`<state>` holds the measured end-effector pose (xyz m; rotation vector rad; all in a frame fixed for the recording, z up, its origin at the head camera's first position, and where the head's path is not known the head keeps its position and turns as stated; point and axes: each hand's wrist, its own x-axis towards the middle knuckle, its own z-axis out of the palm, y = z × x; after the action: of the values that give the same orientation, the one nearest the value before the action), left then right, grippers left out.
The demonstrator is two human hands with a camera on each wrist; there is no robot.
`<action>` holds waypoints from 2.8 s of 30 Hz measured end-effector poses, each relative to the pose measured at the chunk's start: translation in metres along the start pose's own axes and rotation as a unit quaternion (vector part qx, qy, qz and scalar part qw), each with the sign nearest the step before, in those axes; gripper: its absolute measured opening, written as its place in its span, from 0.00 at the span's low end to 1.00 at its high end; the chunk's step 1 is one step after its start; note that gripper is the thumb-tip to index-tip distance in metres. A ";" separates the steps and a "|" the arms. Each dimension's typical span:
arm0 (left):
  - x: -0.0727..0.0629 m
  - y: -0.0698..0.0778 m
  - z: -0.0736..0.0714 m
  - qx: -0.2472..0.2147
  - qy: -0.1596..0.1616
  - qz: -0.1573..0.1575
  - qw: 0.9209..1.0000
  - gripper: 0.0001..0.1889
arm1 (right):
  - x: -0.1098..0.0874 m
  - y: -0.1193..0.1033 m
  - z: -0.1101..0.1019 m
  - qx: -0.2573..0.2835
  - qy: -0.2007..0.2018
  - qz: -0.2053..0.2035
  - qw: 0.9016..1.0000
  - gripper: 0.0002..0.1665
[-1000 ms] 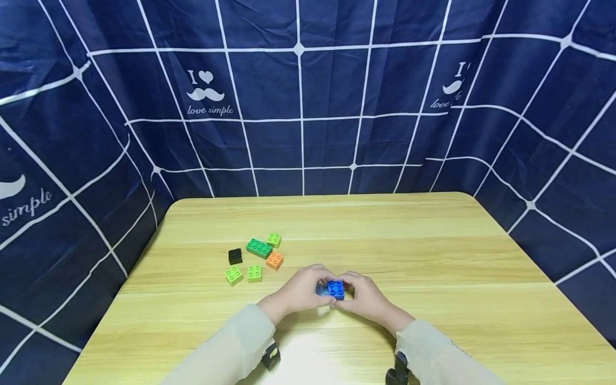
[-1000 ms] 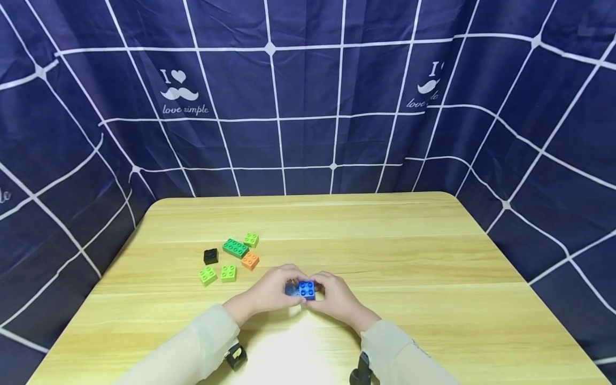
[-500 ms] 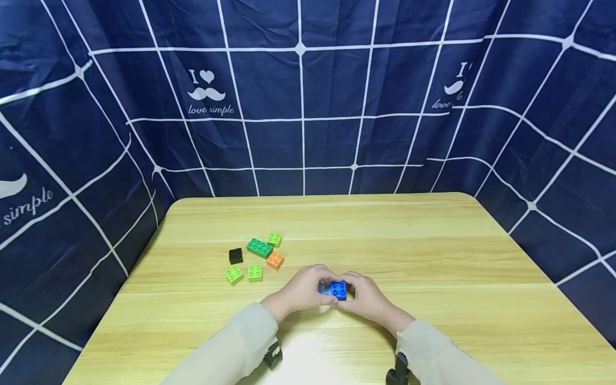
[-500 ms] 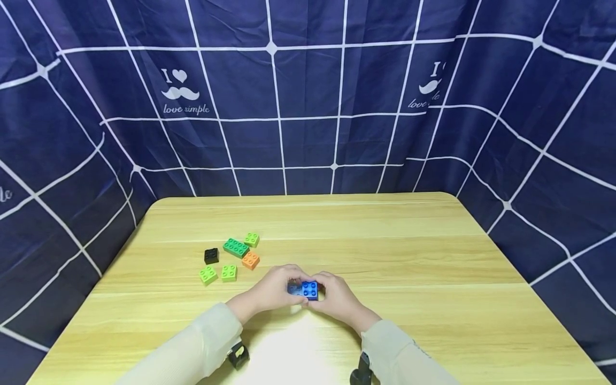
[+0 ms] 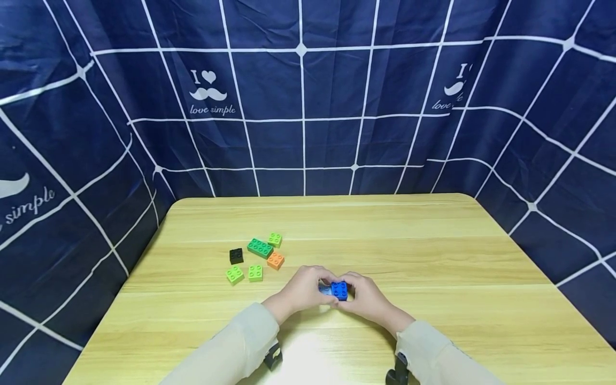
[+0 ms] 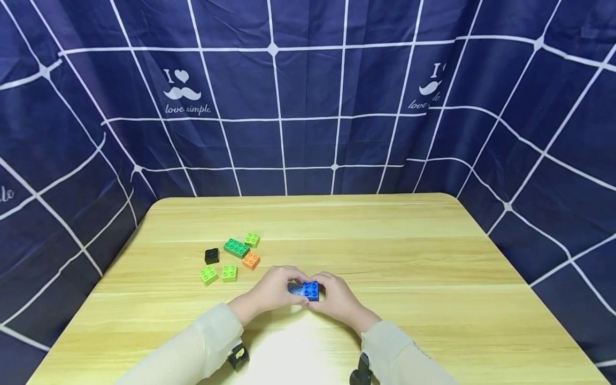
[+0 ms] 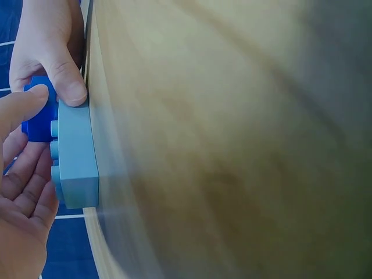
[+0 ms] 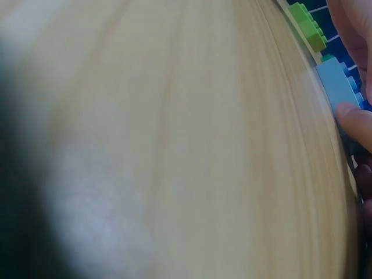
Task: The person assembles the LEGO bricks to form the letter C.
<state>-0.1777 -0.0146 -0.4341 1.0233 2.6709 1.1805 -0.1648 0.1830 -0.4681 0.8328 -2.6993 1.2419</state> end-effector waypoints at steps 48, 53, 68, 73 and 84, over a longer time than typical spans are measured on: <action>-0.003 -0.005 0.006 -0.041 0.036 -0.044 0.998 0.18 | -0.009 -0.003 -0.013 0.117 0.009 0.045 0.992 0.25; -0.003 -0.005 0.005 -0.054 0.030 -0.061 0.996 0.18 | -0.009 -0.013 -0.015 0.112 0.013 0.041 0.993 0.23; -0.030 -0.024 -0.021 -0.074 0.068 -0.062 0.993 0.25 | -0.008 -0.030 -0.020 0.100 0.003 0.075 0.992 0.22; -0.050 -0.035 -0.038 -0.062 0.110 -0.061 0.990 0.23 | -0.008 -0.038 -0.022 0.095 0.000 0.086 0.992 0.22; -0.086 -0.065 -0.073 0.005 0.193 -0.077 0.978 0.27 | -0.009 -0.037 -0.020 0.091 0.005 0.082 0.992 0.21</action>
<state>-0.1672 -0.1437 -0.4445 0.6231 2.9753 1.4610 -0.1426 0.1818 -0.4317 0.6295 -2.7246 1.5409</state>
